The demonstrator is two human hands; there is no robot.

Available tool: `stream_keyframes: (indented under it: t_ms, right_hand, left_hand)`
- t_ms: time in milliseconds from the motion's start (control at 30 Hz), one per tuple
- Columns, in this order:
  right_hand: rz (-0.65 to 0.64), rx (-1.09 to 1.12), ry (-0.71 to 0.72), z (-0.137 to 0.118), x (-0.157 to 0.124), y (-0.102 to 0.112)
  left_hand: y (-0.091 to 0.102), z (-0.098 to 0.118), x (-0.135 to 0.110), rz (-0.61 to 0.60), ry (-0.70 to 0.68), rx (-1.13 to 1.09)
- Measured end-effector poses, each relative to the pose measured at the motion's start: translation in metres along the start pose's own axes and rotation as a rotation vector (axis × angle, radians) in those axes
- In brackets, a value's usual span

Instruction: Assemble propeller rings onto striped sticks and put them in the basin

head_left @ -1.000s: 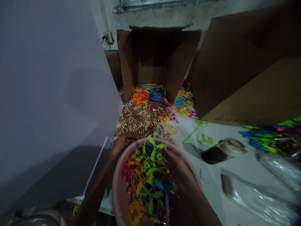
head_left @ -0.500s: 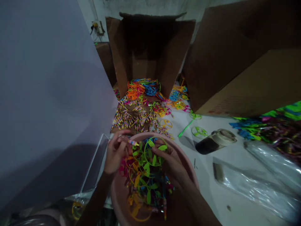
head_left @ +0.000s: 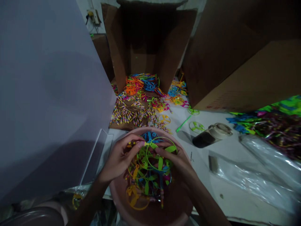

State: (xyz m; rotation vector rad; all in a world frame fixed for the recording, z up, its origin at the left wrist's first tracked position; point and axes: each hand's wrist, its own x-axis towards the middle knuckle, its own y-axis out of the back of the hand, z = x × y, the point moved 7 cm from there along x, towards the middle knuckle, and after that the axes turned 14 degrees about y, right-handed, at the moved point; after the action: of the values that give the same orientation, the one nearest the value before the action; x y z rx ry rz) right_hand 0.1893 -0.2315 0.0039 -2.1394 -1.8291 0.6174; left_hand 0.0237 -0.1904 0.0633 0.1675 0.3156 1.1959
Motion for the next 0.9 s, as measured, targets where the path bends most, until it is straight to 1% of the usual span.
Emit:
stream_keyframes:
  t_ms: [167,333,467,667,733,800,900]
  right_hand:
    - [-0.025,-0.023,-0.039,0.002,-0.002,-0.001]
    - [-0.007,0.000,-0.067,0.000,-0.005,-0.001]
    - [-0.055,-0.006,-0.081,-0.004,-0.010,-0.005]
    - [-0.109,0.029,-0.049,-0.011,-0.014,-0.010]
    - [-0.131,0.000,-0.045,-0.013,-0.015,-0.010]
    - [-0.148,-0.049,-0.030,-0.017,-0.015,-0.009]
    - [-0.206,-0.127,-0.006,-0.023,-0.018,-0.011]
  left_hand:
    - [-0.006,0.001,-0.002,-0.066,0.020,-0.011]
    - [-0.005,0.004,-0.003,-0.102,0.054,-0.047]
    - [-0.006,0.002,-0.004,-0.183,0.079,-0.078]
    - [-0.008,0.000,-0.006,-0.295,0.097,-0.137]
    - [-0.009,0.001,-0.007,-0.306,0.095,-0.121]
    - [-0.009,0.003,-0.008,-0.292,0.068,-0.076]
    - [-0.007,0.008,-0.011,-0.267,0.005,0.054]
